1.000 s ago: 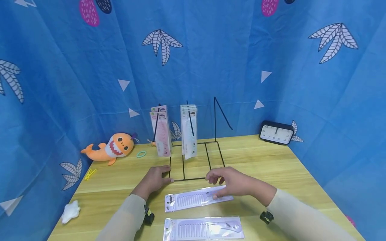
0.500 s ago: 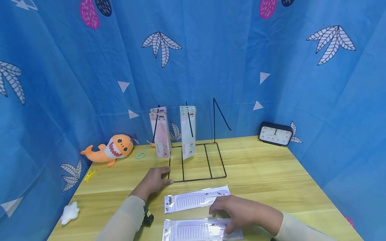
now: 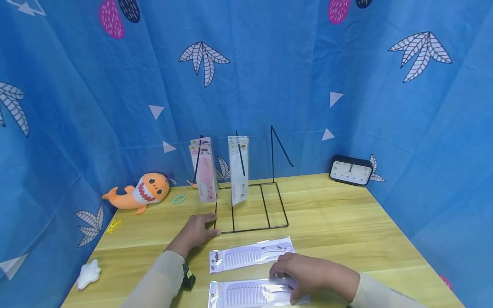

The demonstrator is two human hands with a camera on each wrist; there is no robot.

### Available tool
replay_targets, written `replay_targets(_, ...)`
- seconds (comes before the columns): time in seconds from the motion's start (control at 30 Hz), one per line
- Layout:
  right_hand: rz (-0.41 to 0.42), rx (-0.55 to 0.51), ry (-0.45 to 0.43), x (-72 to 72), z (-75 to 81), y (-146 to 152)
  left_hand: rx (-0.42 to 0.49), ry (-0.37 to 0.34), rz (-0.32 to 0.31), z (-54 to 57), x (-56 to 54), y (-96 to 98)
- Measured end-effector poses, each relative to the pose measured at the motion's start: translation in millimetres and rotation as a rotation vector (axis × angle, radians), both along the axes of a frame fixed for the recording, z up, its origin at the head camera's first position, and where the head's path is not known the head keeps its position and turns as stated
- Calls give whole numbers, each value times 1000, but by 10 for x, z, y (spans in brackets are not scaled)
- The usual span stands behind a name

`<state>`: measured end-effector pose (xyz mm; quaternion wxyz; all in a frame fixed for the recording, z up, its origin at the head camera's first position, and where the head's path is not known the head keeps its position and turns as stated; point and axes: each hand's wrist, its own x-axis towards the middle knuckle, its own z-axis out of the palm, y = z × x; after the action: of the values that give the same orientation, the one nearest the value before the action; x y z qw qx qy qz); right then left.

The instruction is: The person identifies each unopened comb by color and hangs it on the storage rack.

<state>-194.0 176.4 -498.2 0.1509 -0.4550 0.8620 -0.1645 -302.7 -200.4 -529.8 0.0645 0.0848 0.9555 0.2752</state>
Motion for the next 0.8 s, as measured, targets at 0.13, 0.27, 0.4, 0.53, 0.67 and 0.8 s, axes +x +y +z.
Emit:
replay_targets(0.13, -2, 0, -3, 3, -5, 5, 5, 1, -5, -6, -2, -1)
replay_targets(0.27, -5, -3, -26, 0, 7, 22, 4, 1, -8, -8, -10, -2)
replay_targets(0.4, -1, -21, -44, -15, 21, 39, 5, -1, -10, -14, -15, -4)
replay_targets(0.53, 17, -84, -56, -52, 2, 84, 4, -5, -11, -20, -15, -11)
replay_targets(0.67, 17, -137, -102, -97, 1, 150, 0, -7, -11, -18, -11, -9)
replay_targets(0.8, 0, -149, -150, -132, 25, 198, -2, -5, -9, -10, -13, -2)
